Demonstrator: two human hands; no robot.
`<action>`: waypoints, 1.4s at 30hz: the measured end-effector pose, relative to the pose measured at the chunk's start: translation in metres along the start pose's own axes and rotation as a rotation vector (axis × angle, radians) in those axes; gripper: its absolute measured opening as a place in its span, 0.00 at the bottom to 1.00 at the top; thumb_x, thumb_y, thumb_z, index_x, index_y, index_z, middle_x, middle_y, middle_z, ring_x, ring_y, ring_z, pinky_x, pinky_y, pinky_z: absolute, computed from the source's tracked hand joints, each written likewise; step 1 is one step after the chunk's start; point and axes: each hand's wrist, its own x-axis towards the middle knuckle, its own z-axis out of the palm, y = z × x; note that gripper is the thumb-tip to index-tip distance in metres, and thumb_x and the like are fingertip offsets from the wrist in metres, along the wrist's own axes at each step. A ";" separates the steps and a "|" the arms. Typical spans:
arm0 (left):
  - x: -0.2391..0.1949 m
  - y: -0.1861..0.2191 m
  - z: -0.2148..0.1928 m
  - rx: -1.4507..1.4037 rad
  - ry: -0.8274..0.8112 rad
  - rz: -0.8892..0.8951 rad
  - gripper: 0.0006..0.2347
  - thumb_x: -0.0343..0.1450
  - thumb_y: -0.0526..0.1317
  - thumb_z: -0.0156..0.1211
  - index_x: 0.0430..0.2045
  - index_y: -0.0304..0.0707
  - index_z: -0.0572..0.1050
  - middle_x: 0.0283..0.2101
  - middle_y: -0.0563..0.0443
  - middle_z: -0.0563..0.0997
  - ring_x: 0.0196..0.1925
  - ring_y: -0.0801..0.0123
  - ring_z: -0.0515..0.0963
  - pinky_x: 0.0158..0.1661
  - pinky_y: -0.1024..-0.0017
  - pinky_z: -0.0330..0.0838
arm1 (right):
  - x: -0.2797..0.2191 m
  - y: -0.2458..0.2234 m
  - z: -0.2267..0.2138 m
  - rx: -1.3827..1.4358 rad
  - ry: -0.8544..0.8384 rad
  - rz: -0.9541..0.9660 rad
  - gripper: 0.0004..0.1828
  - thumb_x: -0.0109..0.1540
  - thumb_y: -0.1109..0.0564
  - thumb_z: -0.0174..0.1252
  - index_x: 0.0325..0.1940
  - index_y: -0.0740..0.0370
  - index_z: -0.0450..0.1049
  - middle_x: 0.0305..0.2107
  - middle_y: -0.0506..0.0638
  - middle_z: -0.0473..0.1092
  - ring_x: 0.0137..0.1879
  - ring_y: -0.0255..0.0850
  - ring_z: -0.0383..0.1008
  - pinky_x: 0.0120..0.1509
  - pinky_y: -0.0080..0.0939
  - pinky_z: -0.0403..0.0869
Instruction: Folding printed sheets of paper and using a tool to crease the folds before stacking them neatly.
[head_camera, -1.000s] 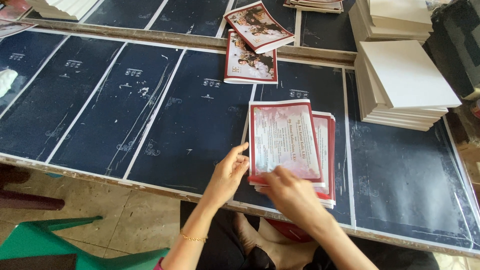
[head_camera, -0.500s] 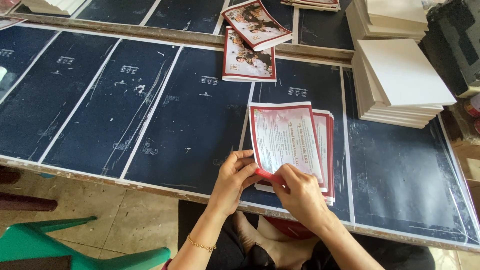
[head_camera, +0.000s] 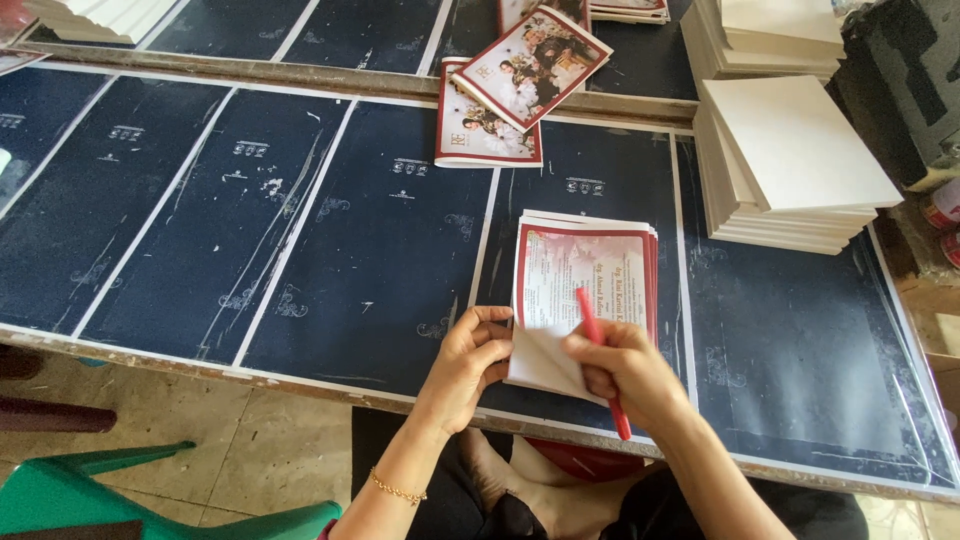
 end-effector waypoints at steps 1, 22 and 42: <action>0.003 -0.003 -0.004 -0.001 -0.001 0.000 0.16 0.66 0.28 0.59 0.49 0.33 0.71 0.34 0.43 0.77 0.35 0.65 0.79 0.38 0.70 0.81 | -0.007 -0.009 -0.009 -0.001 0.001 0.000 0.05 0.58 0.67 0.59 0.29 0.74 0.71 0.07 0.47 0.51 0.11 0.31 0.49 0.16 0.28 0.50; 0.010 0.017 -0.014 0.991 0.017 0.122 0.15 0.65 0.31 0.56 0.46 0.43 0.72 0.27 0.55 0.79 0.26 0.73 0.77 0.34 0.74 0.74 | 0.055 -0.114 -0.278 -1.599 0.836 -0.473 0.18 0.68 0.46 0.60 0.36 0.63 0.77 0.25 0.64 0.72 0.34 0.66 0.74 0.39 0.58 0.69; 0.014 0.009 -0.020 1.119 0.006 0.574 0.05 0.74 0.36 0.52 0.39 0.39 0.73 0.36 0.47 0.77 0.32 0.64 0.82 0.32 0.71 0.77 | 0.070 -0.144 -0.231 -0.798 0.680 -0.727 0.10 0.76 0.64 0.53 0.56 0.58 0.58 0.43 0.49 0.57 0.47 0.37 0.60 0.53 0.38 0.62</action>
